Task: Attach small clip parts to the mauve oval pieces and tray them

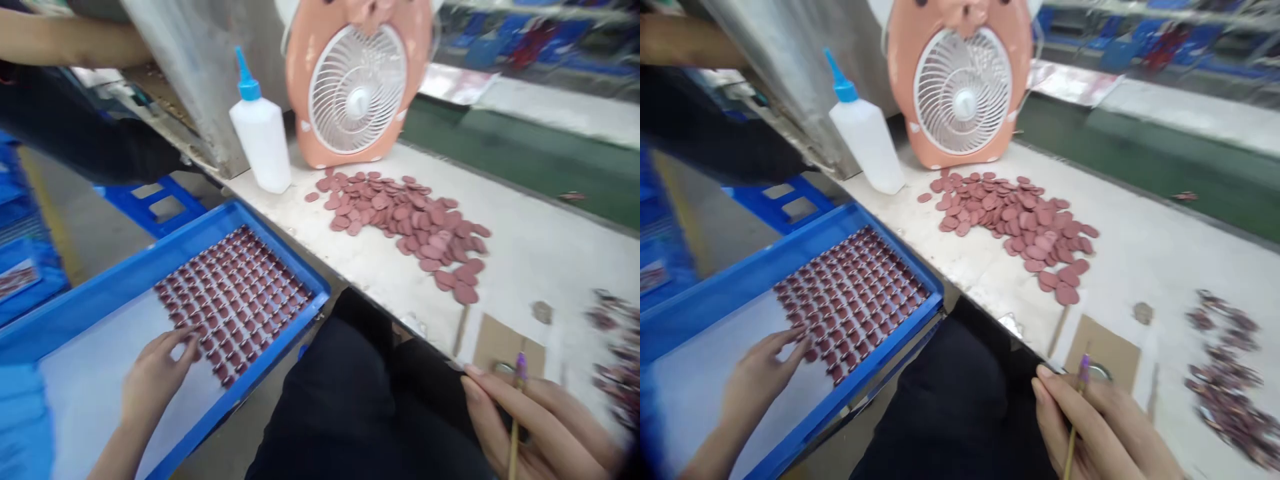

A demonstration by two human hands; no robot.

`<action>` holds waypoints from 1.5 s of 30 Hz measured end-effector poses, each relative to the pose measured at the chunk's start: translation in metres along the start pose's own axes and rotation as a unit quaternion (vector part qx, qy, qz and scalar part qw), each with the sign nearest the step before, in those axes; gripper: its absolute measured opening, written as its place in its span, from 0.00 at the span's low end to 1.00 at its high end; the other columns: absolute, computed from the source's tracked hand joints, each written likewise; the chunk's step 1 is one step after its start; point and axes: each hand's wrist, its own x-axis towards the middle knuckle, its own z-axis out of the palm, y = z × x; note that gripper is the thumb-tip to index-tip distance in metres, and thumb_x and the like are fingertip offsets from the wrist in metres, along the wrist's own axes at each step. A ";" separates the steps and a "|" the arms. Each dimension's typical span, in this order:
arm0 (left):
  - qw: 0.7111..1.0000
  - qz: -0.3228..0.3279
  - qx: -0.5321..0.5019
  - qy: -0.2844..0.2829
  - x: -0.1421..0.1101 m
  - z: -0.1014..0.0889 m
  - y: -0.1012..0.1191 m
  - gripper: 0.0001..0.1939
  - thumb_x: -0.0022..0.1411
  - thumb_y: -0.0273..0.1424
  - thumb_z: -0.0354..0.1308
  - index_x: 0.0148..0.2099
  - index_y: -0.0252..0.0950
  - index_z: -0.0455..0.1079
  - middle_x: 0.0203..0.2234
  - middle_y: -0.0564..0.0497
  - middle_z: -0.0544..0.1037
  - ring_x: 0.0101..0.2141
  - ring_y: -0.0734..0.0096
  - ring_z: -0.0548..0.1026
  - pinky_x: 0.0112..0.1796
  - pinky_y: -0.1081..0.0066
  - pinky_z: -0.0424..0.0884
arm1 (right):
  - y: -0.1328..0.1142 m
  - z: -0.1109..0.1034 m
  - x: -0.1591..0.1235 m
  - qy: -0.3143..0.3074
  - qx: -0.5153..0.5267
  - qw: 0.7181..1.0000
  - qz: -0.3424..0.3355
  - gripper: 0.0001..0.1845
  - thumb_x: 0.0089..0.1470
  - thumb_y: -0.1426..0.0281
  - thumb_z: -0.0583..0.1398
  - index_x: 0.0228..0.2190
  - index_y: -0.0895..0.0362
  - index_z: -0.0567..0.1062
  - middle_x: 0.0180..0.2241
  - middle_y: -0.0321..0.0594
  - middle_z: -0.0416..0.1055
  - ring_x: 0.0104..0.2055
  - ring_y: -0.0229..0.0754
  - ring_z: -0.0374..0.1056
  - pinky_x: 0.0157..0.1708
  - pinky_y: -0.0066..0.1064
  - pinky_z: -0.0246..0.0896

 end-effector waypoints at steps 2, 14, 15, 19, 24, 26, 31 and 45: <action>0.995 0.045 -0.044 0.076 0.009 -0.009 0.043 0.17 0.66 0.43 0.51 0.49 0.41 0.73 0.45 0.43 0.80 0.48 0.50 0.76 0.48 0.54 0.73 | -0.008 -0.003 0.004 0.015 -0.061 0.998 -0.026 0.11 0.51 0.81 0.68 0.36 0.59 0.79 0.31 0.40 0.76 0.30 0.39 0.72 0.37 0.32 0.68; 0.787 0.577 -0.182 0.122 0.048 -0.039 0.380 0.09 0.65 0.32 0.58 0.46 0.39 0.77 0.45 0.47 0.81 0.46 0.60 0.73 0.44 0.62 0.69 | -0.003 -0.023 -0.017 0.038 -0.089 0.995 0.005 0.10 0.55 0.81 0.65 0.39 0.59 0.77 0.31 0.40 0.73 0.30 0.38 0.72 0.34 0.29 0.70; 0.781 0.589 -0.169 0.116 0.049 -0.035 0.390 0.09 0.65 0.33 0.59 0.44 0.38 0.78 0.44 0.46 0.81 0.46 0.59 0.72 0.43 0.62 0.68 | -0.002 -0.024 -0.021 0.040 -0.090 0.995 0.011 0.10 0.55 0.80 0.65 0.39 0.58 0.77 0.32 0.40 0.74 0.30 0.38 0.72 0.34 0.28 0.70; 0.782 0.598 -0.140 0.109 0.052 -0.024 0.398 0.12 0.67 0.35 0.56 0.38 0.35 0.78 0.40 0.44 0.80 0.43 0.59 0.72 0.42 0.61 0.65 | 0.006 -0.028 -0.031 0.042 -0.092 0.994 0.031 0.10 0.55 0.79 0.65 0.39 0.56 0.77 0.32 0.39 0.75 0.30 0.39 0.73 0.33 0.28 0.71; 0.801 0.560 -0.176 0.120 0.047 -0.035 0.376 0.14 0.70 0.32 0.51 0.37 0.34 0.75 0.38 0.44 0.81 0.43 0.58 0.72 0.42 0.60 0.65 | 0.008 -0.025 -0.022 0.057 -0.020 0.996 0.071 0.11 0.54 0.80 0.64 0.39 0.55 0.78 0.32 0.39 0.75 0.31 0.39 0.73 0.33 0.28 0.71; 0.806 0.542 -0.210 0.114 0.035 -0.048 0.366 0.13 0.70 0.32 0.50 0.38 0.34 0.74 0.38 0.43 0.81 0.42 0.58 0.71 0.42 0.60 0.66 | 0.005 -0.021 -0.010 0.065 0.002 0.993 0.101 0.10 0.56 0.79 0.63 0.39 0.55 0.77 0.33 0.40 0.75 0.33 0.40 0.73 0.34 0.28 0.71; 0.776 0.556 -0.294 -0.051 -0.006 -0.080 0.342 0.12 0.70 0.30 0.49 0.37 0.38 0.72 0.34 0.49 0.79 0.37 0.65 0.74 0.39 0.66 0.68 | -0.002 -0.011 0.019 0.029 0.096 0.978 0.184 0.07 0.61 0.70 0.62 0.42 0.55 0.76 0.33 0.39 0.75 0.32 0.38 0.72 0.31 0.26 0.71; 0.354 -0.005 -0.552 -0.755 -0.064 -0.027 0.315 0.27 0.31 0.47 0.76 0.31 0.33 0.80 0.22 0.48 0.80 0.19 0.72 0.75 0.15 0.79 0.68 | -0.009 -0.037 0.000 -0.129 0.352 0.893 0.249 0.16 0.57 0.72 0.64 0.48 0.51 0.77 0.30 0.38 0.75 0.28 0.38 0.74 0.27 0.23 0.73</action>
